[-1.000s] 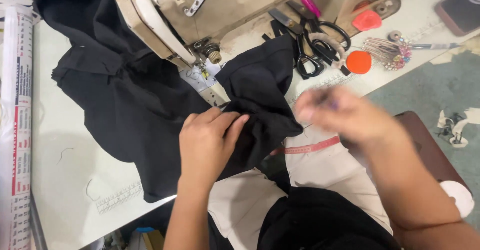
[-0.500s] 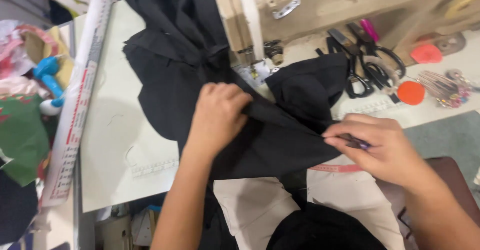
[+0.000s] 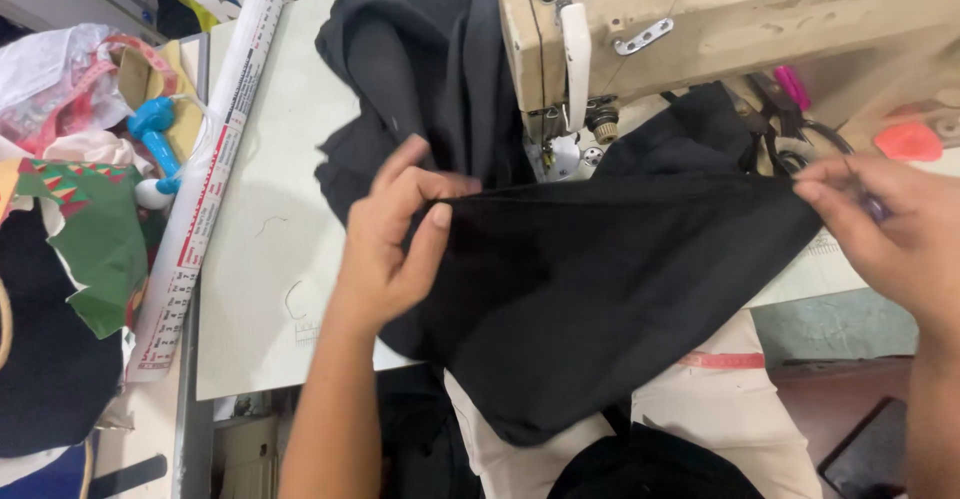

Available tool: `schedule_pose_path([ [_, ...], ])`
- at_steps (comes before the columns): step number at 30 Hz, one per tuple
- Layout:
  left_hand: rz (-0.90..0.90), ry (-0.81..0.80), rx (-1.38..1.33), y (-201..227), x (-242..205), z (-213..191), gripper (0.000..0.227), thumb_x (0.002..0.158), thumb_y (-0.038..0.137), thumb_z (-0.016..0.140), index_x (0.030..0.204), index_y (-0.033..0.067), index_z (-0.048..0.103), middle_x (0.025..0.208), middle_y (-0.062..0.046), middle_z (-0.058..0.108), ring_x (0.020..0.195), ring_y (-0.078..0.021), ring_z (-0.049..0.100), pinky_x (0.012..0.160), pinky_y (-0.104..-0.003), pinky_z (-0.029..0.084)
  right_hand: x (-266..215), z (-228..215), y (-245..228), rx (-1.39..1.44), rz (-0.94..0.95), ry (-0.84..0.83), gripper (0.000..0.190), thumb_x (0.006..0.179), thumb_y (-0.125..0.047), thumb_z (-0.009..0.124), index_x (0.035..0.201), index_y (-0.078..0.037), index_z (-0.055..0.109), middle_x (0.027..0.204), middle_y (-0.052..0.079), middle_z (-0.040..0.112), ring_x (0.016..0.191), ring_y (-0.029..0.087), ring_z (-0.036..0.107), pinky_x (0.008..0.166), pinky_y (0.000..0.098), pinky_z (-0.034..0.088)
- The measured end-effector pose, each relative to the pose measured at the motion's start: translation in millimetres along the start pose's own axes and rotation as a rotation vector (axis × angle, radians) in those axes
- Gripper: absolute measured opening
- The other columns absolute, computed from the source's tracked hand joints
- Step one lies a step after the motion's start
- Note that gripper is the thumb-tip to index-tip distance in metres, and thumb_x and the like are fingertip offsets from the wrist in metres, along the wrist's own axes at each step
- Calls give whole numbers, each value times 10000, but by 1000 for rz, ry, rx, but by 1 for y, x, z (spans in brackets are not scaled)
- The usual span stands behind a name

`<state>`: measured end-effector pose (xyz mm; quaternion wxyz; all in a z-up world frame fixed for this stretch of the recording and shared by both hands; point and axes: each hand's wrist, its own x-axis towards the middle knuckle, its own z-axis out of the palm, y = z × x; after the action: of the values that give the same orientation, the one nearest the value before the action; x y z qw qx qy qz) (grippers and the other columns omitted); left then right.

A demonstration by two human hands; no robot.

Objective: Trimming loose threads from a black garment using thread snips at a sewing workstation.

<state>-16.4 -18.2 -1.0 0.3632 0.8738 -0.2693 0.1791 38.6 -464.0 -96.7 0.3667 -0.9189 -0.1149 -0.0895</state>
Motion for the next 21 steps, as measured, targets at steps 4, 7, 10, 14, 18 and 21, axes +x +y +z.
schedule_pose_path([
  [4, -418, 202, -293, 4, -18, 57, 185, 1103, 239, 498, 1047, 99, 605, 833, 61, 528, 747, -66, 477, 705, -255, 412, 21, 10, 28, -278, -227, 101, 117, 1216, -119, 769, 1284, -30, 804, 1146, 77, 787, 1026, 234, 717, 917, 357, 508],
  [7, -580, 333, -441, 1, -29, 98, 167, 1091, 229, 558, 1056, 98, 655, 918, 61, 611, 877, -57, 560, 822, -231, 472, 35, 20, 66, -431, -359, 205, 114, 1235, -132, 818, 1284, -29, 830, 1166, 97, 807, 1037, 284, 742, 902, 383, 530],
  [10, -682, 367, -601, 3, -39, 128, 160, 1074, 215, 606, 1047, 84, 695, 911, 56, 658, 871, -44, 585, 808, -212, 483, 41, 26, 94, -566, -414, 294, 125, 1241, -162, 839, 1306, -57, 859, 1174, 99, 813, 1045, 295, 754, 880, 378, 552],
  [14, -806, 415, -803, 14, -38, 142, 190, 1036, 186, 670, 1079, 34, 776, 883, 17, 730, 822, -51, 636, 773, -202, 532, 21, 23, 54, -431, -374, 466, 232, 1213, -45, 947, 1321, 89, 791, 1273, 251, 740, 1254, 439, 668, 1061, 506, 555],
  [18, -817, 455, -828, 16, -36, 144, 216, 1020, 172, 674, 1114, 14, 787, 981, -41, 795, 916, -95, 713, 867, -223, 585, -31, 44, -33, -127, -196, 515, 219, 1344, -29, 771, 1212, 125, 689, 1068, 212, 661, 960, 332, 599, 899, 449, 459],
  [21, -784, 486, -893, 11, -42, 152, 128, 1035, 120, 676, 1160, 93, 668, 682, 74, 537, 629, -11, 439, 594, -192, 381, -36, 70, -102, 284, -87, -35, 162, 1034, -209, 615, 1101, -121, 733, 861, 6, 736, 738, 97, 699, 739, 253, 544],
])
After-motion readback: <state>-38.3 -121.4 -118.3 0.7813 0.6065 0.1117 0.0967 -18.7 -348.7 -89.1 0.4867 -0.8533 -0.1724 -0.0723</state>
